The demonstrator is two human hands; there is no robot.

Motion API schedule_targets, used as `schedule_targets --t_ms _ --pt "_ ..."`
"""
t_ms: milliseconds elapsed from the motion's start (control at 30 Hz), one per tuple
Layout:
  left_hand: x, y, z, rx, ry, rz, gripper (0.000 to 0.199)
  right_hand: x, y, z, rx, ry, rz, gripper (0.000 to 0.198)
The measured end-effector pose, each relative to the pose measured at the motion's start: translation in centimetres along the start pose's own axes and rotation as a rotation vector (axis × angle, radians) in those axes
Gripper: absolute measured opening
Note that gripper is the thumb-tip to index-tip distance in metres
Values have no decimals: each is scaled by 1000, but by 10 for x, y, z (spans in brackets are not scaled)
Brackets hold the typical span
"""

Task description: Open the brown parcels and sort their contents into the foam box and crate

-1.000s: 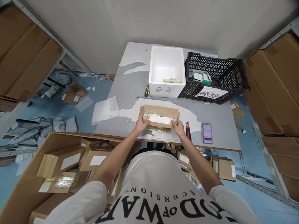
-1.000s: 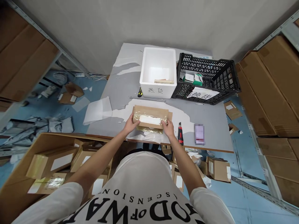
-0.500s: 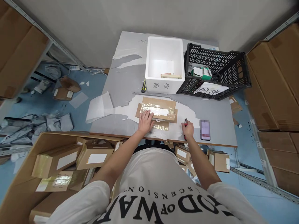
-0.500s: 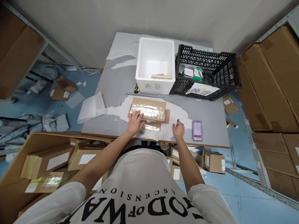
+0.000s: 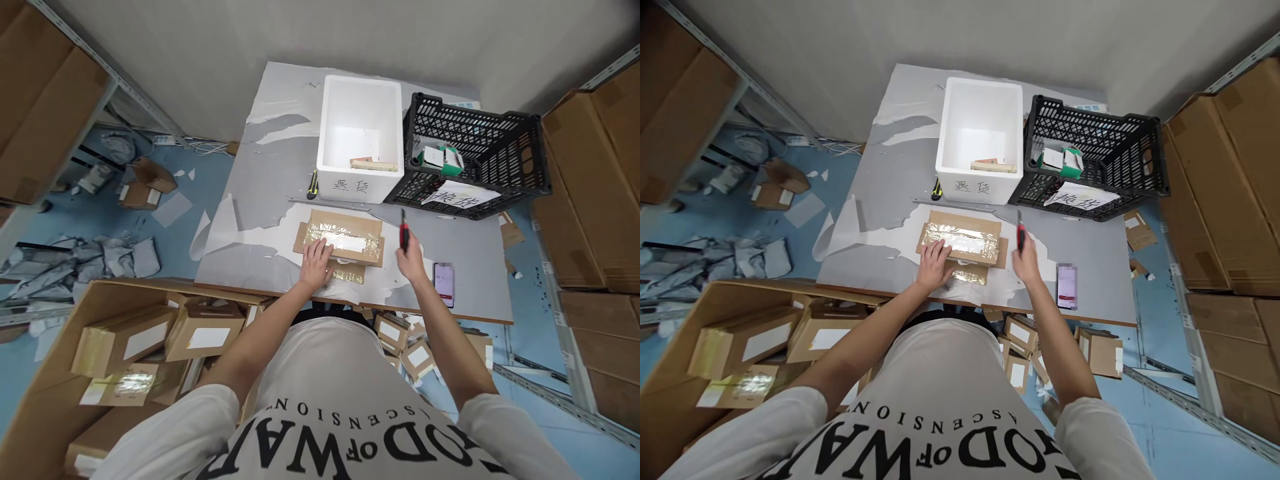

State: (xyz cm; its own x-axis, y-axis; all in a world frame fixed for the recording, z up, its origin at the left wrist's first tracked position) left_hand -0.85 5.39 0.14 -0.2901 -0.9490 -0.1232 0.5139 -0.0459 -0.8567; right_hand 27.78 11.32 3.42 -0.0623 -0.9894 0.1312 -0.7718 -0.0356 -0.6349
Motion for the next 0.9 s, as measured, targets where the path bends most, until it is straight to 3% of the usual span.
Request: schedule_targets --t_ms 100,167,233,433,900 --pt "0 0 -1 -43 15 -2 68 -16 20 -65 85 -380 -338 72" --pt "0 -1 -1 -82 18 -22 69 -23 39 -97 226 -494 -527 66" --pt "-1 -3 -1 -129 17 -45 71 -28 55 -117 418 -560 -631 63" --pt "-1 -3 1 -200 1 -68 75 -39 70 -135 780 -652 -698 64" --pt "2 -3 -2 -196 -16 -131 80 -38 58 -146 1015 -578 -783 63"
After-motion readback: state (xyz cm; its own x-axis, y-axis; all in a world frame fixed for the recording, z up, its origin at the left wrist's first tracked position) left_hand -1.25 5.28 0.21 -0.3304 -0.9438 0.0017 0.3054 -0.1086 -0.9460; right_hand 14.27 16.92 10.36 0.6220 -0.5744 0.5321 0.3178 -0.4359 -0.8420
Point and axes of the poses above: each hand's wrist, its own x-axis away from the middle knuckle, its own y-axis out of the palm, z = x × y, the point moved 1 cm from there along -x, towards the middle knuckle, and after that the axes turned 6 degrees about y, right-handed, at the moved point
